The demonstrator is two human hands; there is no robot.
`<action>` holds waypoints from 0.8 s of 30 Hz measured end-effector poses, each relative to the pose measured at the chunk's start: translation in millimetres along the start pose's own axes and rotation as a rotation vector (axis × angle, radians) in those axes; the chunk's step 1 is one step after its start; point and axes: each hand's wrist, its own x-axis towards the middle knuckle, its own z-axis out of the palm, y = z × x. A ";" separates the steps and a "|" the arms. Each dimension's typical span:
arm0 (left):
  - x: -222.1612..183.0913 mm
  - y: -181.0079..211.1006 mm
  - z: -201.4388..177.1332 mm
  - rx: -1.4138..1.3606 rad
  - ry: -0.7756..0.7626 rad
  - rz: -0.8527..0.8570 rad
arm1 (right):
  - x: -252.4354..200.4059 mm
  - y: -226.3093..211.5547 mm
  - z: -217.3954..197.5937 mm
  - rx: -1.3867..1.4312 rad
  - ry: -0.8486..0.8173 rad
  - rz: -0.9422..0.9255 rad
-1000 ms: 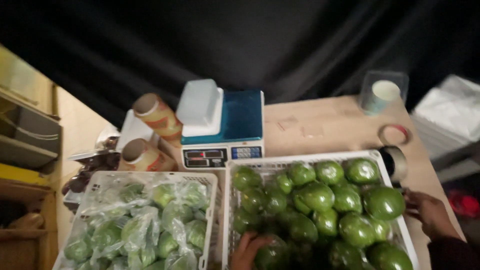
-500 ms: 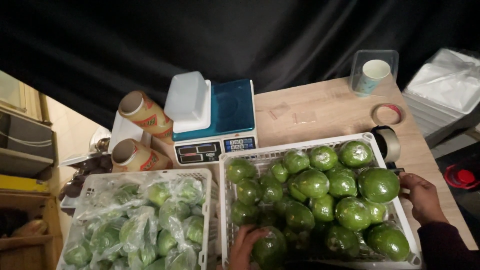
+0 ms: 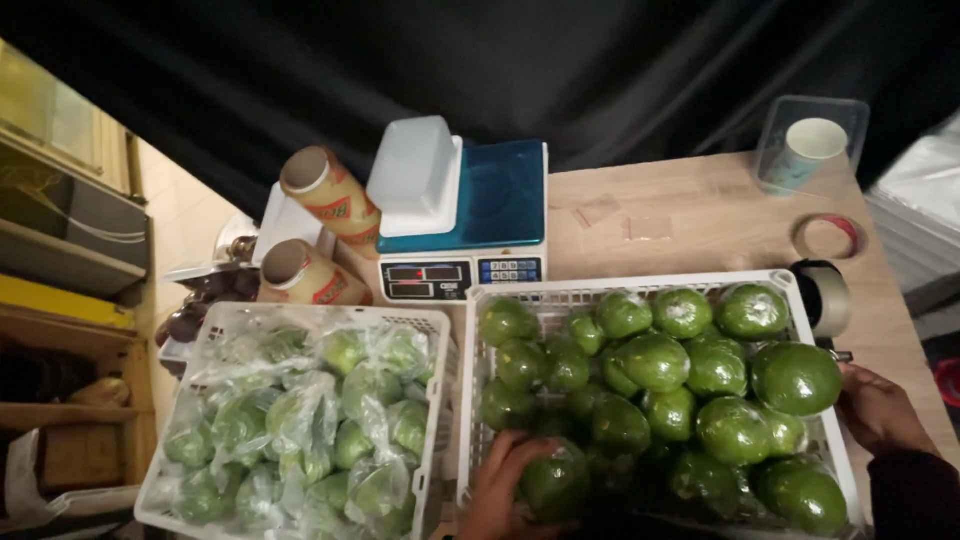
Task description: The person picks up green fruits from a white crate, adjusts the clear plastic wrapping on them by hand, and arranges them back into the crate.
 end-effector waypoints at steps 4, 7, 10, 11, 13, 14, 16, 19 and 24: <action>2.5 8.0 -1.3 -0.110 -0.002 -0.092 | 89.3 169.6 4.6 -0.550 -0.122 -0.189; 3.4 11.4 0.9 -0.131 0.050 -0.097 | 77.7 146.8 -27.4 -1.010 -0.156 -0.342; 4.5 7.2 4.4 -0.131 0.113 -0.086 | 51.3 124.4 -53.6 -0.774 -0.141 -0.585; 1.7 5.2 6.0 -0.130 0.134 -0.088 | 47.6 130.3 -65.1 -0.752 -0.124 -0.806; 5.4 7.3 3.3 -0.102 0.116 -0.144 | 51.5 133.9 -61.8 -0.255 -0.006 -0.457; 9.3 8.3 2.4 -0.074 0.093 -0.193 | 52.5 136.5 -62.0 0.235 0.102 -0.091; 22.2 2.9 2.7 -0.041 0.059 -0.045 | 7.9 50.1 -60.2 0.068 0.156 -0.258; 45.3 25.7 3.7 0.012 -0.006 0.197 | -76.0 -70.0 -43.3 -0.253 0.160 -0.390; 72.6 61.5 2.3 0.100 -0.072 0.354 | -197.6 -247.6 30.8 -0.011 -0.089 -0.084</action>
